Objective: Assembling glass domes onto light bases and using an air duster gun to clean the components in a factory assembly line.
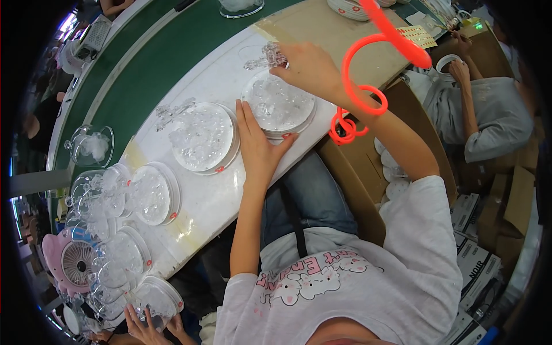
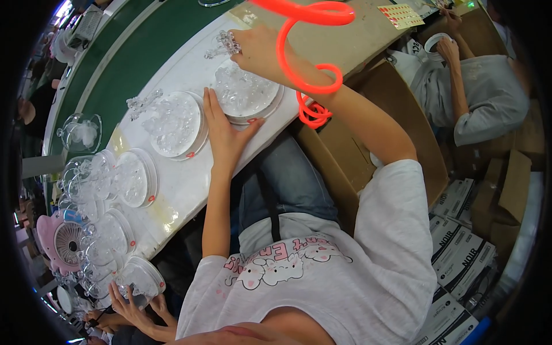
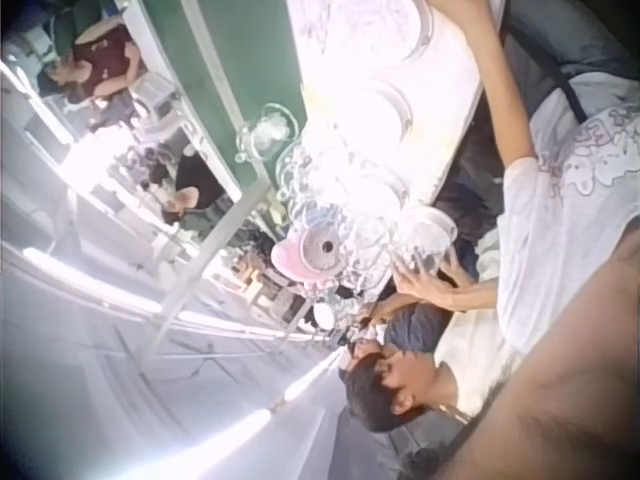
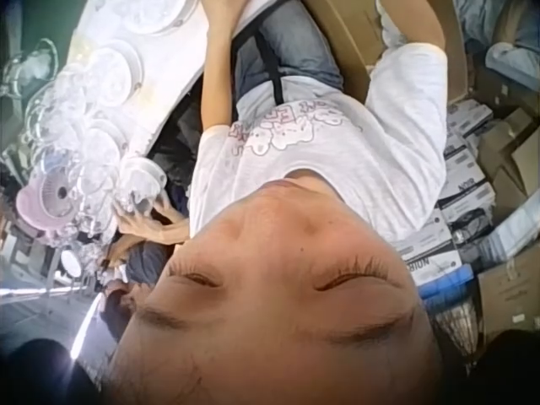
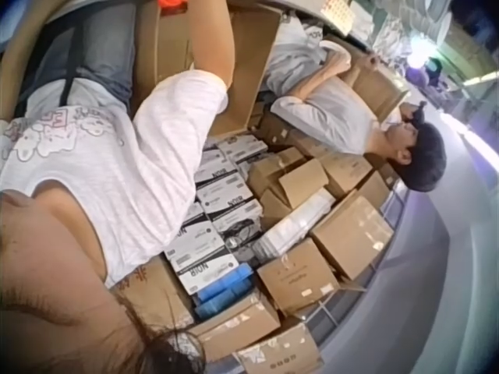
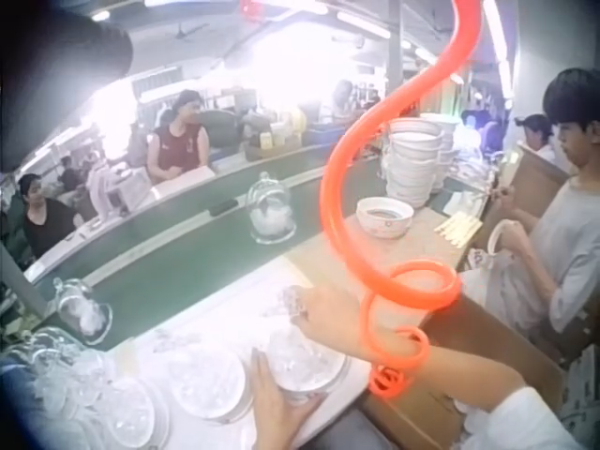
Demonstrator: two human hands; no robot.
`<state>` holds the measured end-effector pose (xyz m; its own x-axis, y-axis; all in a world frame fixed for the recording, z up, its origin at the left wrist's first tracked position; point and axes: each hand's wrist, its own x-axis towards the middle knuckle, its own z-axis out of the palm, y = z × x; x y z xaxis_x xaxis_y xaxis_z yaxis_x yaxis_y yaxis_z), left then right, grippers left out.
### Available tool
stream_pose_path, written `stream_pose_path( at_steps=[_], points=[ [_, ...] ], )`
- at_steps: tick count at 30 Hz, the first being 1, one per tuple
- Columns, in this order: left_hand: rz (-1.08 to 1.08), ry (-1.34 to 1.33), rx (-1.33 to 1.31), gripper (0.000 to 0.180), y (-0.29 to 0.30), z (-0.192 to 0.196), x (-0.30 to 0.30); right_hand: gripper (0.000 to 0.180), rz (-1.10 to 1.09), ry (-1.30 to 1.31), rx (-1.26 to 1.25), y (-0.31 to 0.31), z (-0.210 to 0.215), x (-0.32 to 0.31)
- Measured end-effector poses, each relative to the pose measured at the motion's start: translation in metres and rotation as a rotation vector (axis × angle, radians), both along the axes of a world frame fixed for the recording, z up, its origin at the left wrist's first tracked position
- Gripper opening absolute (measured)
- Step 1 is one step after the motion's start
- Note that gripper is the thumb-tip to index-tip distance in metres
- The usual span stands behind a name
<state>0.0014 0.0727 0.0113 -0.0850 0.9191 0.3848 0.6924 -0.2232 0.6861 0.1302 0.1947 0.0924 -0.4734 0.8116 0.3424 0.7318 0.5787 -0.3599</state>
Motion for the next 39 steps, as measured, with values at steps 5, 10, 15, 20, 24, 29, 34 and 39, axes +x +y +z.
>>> stream_pose_path(
  at_steps=[5, 10, 15, 20, 24, 29, 34, 39],
  points=[
    [-0.016, 0.026, -0.007, 0.112, -0.002, 0.003, 0.001, 0.054, 0.069, 0.135, -0.223, 0.004, 0.001, 0.007],
    [-0.039, 0.034, -0.06, 0.123, -0.005, 0.014, 0.002, 0.093, 0.112, 0.161, -0.523, 0.002, 0.01, 0.061],
    [-0.035, 0.027, -0.041, 0.113, -0.02, 0.017, -0.005, 0.107, 0.286, 0.111, -0.331, -0.037, -0.044, 0.051],
    [0.0, -0.012, 0.009, 0.074, -0.077, 0.03, -0.019, 0.097, 0.185, -0.024, -0.299, -0.017, -0.057, 0.044],
    [0.248, 0.006, 0.007, 0.063, -0.1, 0.031, -0.052, 0.093, 0.121, -0.143, -0.265, 0.036, -0.052, 0.024],
    [0.37, 0.0, -0.106, 0.068, -0.095, 0.022, -0.076, 0.094, 0.218, -0.039, -0.314, 0.092, -0.047, -0.028],
    [0.416, -0.01, -0.05, 0.072, -0.091, 0.012, -0.078, 0.092, 0.358, -0.02, -0.261, 0.1, -0.071, -0.084],
    [0.385, -0.045, -0.018, 0.073, -0.092, 0.007, -0.08, 0.09, 0.516, -0.01, -0.277, 0.092, -0.082, -0.103]
  ],
)
